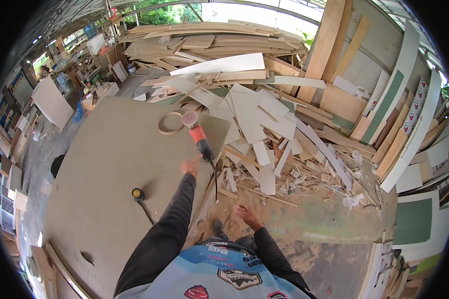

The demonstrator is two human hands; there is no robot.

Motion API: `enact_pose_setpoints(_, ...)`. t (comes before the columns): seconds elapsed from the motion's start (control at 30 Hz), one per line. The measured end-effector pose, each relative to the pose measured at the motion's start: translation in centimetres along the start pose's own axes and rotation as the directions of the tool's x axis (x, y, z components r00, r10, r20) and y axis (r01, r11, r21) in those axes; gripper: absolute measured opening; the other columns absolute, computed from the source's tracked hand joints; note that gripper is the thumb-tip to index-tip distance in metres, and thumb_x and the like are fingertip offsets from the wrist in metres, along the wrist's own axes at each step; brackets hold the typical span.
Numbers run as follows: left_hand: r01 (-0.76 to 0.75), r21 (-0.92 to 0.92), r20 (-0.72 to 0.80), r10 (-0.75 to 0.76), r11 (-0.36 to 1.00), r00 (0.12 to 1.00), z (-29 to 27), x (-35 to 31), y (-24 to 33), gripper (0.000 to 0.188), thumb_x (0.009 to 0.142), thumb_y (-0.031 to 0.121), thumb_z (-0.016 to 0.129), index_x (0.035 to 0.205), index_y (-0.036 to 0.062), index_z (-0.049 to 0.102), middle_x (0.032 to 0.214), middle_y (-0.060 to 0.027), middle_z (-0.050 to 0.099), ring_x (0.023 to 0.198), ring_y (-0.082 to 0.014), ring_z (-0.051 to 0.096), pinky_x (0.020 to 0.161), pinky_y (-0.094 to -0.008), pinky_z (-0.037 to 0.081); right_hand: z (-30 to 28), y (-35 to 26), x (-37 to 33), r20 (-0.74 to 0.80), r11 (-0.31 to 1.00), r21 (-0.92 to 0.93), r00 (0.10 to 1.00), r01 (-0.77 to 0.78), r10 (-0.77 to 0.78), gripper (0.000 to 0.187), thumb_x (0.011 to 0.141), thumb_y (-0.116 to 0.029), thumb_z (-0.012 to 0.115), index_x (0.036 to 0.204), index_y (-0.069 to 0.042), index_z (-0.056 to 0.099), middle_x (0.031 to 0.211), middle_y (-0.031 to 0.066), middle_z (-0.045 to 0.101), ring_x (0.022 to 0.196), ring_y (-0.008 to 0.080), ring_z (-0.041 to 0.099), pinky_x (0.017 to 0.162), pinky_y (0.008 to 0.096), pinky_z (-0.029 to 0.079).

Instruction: The person handles wooden components, applies adhesive to joints, and uses a hammer to assemble a long wooden structure. The person also uses an angle grinder to sand a piece of wood and measures various components with a tape measure.

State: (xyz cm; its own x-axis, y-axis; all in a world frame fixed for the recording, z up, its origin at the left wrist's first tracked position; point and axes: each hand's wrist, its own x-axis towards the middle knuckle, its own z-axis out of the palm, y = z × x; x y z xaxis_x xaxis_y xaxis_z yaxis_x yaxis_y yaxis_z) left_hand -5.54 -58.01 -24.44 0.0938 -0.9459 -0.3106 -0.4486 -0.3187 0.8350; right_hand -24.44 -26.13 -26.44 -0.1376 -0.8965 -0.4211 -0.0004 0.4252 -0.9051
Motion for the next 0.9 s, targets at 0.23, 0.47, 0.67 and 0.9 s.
enact_pose_setpoints(0.23,0.248,0.34,-0.206,-0.186,0.907,0.961,5.9,0.1,10.8,0.092,0.067,0.054,0.084,0.133,-0.0013,0.051,0.136,-0.0213,0.051,0.129,-0.0372,0.049,0.107,-0.0471,0.044,-0.7,-6.2,10.9,0.213,0.95,-0.242,0.966,0.198,-0.147,0.064,0.092,-0.033,0.072,0.139,0.003,0.049,0.137,0.0201,0.057,0.125,0.0283,0.057,0.1,0.0369,0.047)
enact_pose_setpoints(0.47,0.286,0.293,-0.328,-0.185,0.912,0.926,8.6,3.5,11.0,0.084,0.061,0.039,0.088,0.126,0.0006,0.051,0.133,-0.018,0.052,0.126,-0.0338,0.052,0.102,-0.0458,0.047,-1.4,-8.3,21.3,0.523,0.811,-0.361,0.82,0.461,-0.234,0.093,0.086,-0.031,0.077,0.15,0.008,0.021,0.149,0.0286,0.038,0.144,0.0352,0.035,0.115,0.0421,0.032)
enact_pose_setpoints(0.67,0.148,-0.029,-0.386,-0.148,0.989,0.91,7.0,-0.8,9.9,0.076,0.061,0.031,0.085,0.121,-0.0021,0.051,0.115,-0.0206,0.061,0.109,-0.0362,0.062,0.091,-0.0431,0.052,-4.4,-11.7,24.3,0.811,0.945,-0.078,0.571,0.317,-0.124,0.081,0.085,-0.026,0.077,0.146,0.005,0.032,0.139,0.0211,0.052,0.12,0.0243,0.056,0.102,0.0368,0.045)
enact_pose_setpoints(0.9,-0.302,-0.534,-0.599,-0.101,0.79,0.794,2.2,-16.5,15.2,0.073,0.068,0.019,0.082,0.129,0.0003,0.048,0.104,-0.0084,0.06,0.092,-0.019,0.06,0.082,-0.0345,0.052,-7.0,-12.1,20.5,0.943,0.846,-0.328,0.092,0.42,0.32,0.03,0.089,-0.029,0.074,0.089,0.001,0.071,0.088,0.0055,0.073,0.083,0.0112,0.064,0.073,0.0309,0.05)
